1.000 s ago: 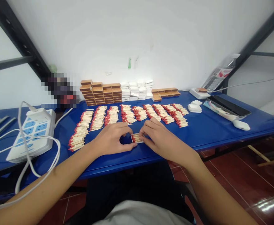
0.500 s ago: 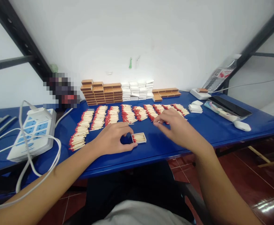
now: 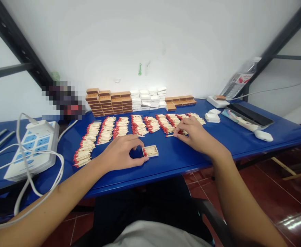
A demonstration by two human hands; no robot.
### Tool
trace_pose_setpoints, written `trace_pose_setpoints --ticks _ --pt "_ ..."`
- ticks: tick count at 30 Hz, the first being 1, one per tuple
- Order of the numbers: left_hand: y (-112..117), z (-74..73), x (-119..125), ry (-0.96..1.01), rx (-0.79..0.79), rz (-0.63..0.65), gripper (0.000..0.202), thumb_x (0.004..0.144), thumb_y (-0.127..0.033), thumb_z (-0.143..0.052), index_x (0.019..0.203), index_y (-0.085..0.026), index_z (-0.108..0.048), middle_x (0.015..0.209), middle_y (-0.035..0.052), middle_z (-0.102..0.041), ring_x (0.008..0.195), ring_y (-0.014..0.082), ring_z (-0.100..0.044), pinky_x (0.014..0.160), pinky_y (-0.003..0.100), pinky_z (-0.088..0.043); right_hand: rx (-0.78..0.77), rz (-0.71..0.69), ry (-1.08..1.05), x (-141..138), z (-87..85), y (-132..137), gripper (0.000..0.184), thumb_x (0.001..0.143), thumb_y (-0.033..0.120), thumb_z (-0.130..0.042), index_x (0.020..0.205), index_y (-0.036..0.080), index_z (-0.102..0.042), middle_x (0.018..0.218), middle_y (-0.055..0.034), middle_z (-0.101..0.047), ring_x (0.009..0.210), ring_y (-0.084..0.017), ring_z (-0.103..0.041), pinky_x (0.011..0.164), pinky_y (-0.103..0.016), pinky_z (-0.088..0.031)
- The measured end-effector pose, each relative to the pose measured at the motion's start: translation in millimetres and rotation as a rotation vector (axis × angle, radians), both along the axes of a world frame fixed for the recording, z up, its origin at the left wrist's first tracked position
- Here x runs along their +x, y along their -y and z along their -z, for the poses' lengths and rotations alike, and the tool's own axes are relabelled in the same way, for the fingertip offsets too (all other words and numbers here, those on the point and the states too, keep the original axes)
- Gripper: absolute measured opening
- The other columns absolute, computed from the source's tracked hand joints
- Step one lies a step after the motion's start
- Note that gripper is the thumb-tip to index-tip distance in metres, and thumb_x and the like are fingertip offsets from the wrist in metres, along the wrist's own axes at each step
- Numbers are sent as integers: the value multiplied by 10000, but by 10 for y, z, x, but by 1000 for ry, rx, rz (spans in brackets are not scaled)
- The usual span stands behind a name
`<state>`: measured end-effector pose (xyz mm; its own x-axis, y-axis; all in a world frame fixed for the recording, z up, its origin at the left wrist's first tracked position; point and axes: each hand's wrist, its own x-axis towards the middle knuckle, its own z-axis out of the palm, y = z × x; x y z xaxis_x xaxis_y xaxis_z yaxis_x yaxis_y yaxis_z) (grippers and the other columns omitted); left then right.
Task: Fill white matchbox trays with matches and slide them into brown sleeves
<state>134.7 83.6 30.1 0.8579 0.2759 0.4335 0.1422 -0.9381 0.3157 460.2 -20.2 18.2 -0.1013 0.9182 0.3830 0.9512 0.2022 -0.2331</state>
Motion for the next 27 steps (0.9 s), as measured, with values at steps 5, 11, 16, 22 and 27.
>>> trace_pose_setpoints --ticks 5,11,16,22,27 --pt "-2 0 1 10 -8 7 208 926 -403 -794 979 -214 -726 817 -7 -643 735 158 -619 651 284 -451 7 -38 8 -141 -80 55 150 1034 294 -594 931 240 -688 985 -89 -658 1047 -306 -587 1123 -586 -406" --pt "0 16 -7 2 1 12 218 929 -417 -796 982 -216 -730 804 -9 -640 736 162 -623 658 288 -449 47 -130 25 -609 -303 222 121 1056 254 -591 995 240 -696 1051 -100 -652 1084 -313 -570 1046 -541 -454" --pt "11 10 4 9 -2 9 219 926 -413 -800 980 -213 -728 808 -9 -656 741 163 -635 662 286 -456 48 -185 88 -942 -327 257 152 1073 197 -573 983 204 -695 1028 -104 -631 1058 -293 -543 952 -462 -492" --pt "11 -2 0 7 18 13 195 915 -382 -809 956 -209 -727 816 -4 -661 748 168 -634 666 288 -459 33 -231 43 -1071 -296 215 173 1082 192 -560 986 204 -703 1029 -100 -642 1046 -278 -556 945 -445 -491" --pt "12 1 -11 24 17 17 214 925 -403 -803 977 -207 -735 818 -5 -658 743 163 -634 661 284 -460 73 -172 -72 -673 -298 172 164 1082 249 -566 991 224 -700 1006 -90 -679 1024 -280 -583 984 -473 -470"
